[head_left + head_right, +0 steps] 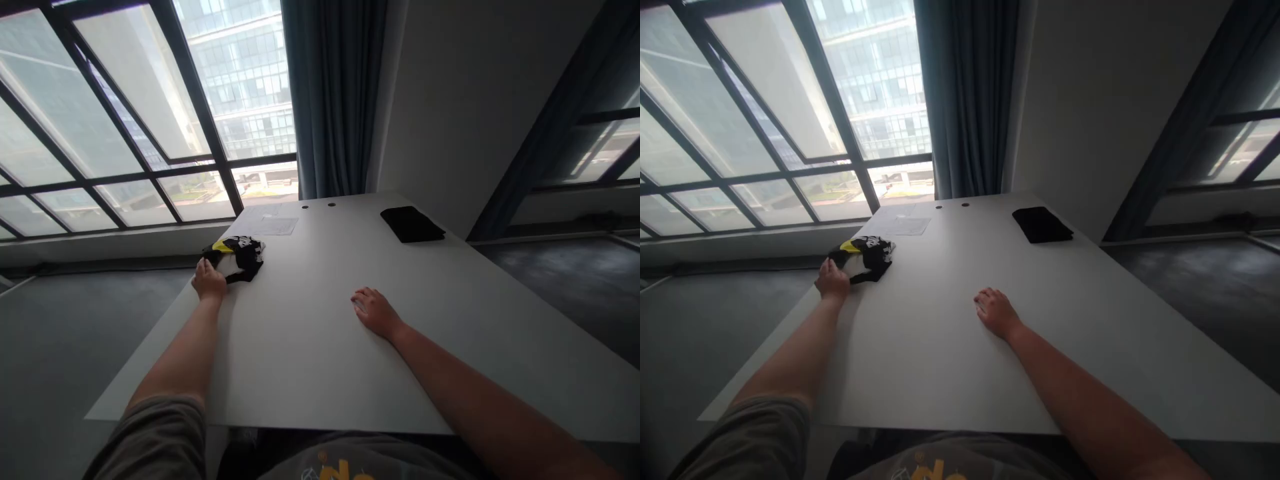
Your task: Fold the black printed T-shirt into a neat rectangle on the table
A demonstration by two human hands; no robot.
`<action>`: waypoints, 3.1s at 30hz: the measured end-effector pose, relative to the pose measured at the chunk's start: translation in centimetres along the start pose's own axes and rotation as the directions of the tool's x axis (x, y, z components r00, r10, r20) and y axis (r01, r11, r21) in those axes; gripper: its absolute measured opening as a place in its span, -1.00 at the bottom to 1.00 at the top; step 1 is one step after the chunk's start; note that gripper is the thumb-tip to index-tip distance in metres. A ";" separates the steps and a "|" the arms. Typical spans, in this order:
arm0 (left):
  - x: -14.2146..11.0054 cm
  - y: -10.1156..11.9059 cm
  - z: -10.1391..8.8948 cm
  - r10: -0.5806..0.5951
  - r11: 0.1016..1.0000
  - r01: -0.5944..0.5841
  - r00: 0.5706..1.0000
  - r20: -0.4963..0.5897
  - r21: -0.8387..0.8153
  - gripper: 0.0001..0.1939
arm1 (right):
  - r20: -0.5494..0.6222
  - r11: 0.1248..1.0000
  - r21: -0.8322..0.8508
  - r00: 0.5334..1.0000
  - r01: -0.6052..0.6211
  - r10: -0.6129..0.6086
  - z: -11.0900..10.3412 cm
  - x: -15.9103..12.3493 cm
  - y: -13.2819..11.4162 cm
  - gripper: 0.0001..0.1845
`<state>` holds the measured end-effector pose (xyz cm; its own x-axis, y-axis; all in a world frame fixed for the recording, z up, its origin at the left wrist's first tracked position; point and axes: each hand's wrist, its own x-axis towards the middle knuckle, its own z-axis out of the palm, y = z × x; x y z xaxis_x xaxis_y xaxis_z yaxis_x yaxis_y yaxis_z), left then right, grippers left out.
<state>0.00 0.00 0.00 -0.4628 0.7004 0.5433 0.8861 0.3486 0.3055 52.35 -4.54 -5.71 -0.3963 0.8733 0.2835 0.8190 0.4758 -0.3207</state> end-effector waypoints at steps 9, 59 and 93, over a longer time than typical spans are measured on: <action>-3.7 13.4 2.2 0.229 0.966 -0.221 0.972 0.044 -0.135 -0.33 | -0.014 1.000 0.026 1.000 -0.001 0.002 -0.3 0.0 0.0 -0.69; -17.6 20.4 3.0 0.462 0.857 -0.310 0.816 0.347 -0.412 -0.84 | -0.093 0.937 0.279 0.977 0.211 -0.192 -0.4 -1.0 0.8 -0.41; -17.6 20.1 2.9 0.641 0.743 -0.445 0.690 0.337 -0.501 -0.88 | -0.085 0.989 -0.054 0.987 -0.140 0.135 0.4 5.0 9.9 -0.53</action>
<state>26.01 -3.50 -5.65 0.2566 0.9164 0.3073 0.8516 -0.3647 0.3765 58.35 4.60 -7.83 -0.2454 0.9174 0.3134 0.8876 0.3426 -0.3079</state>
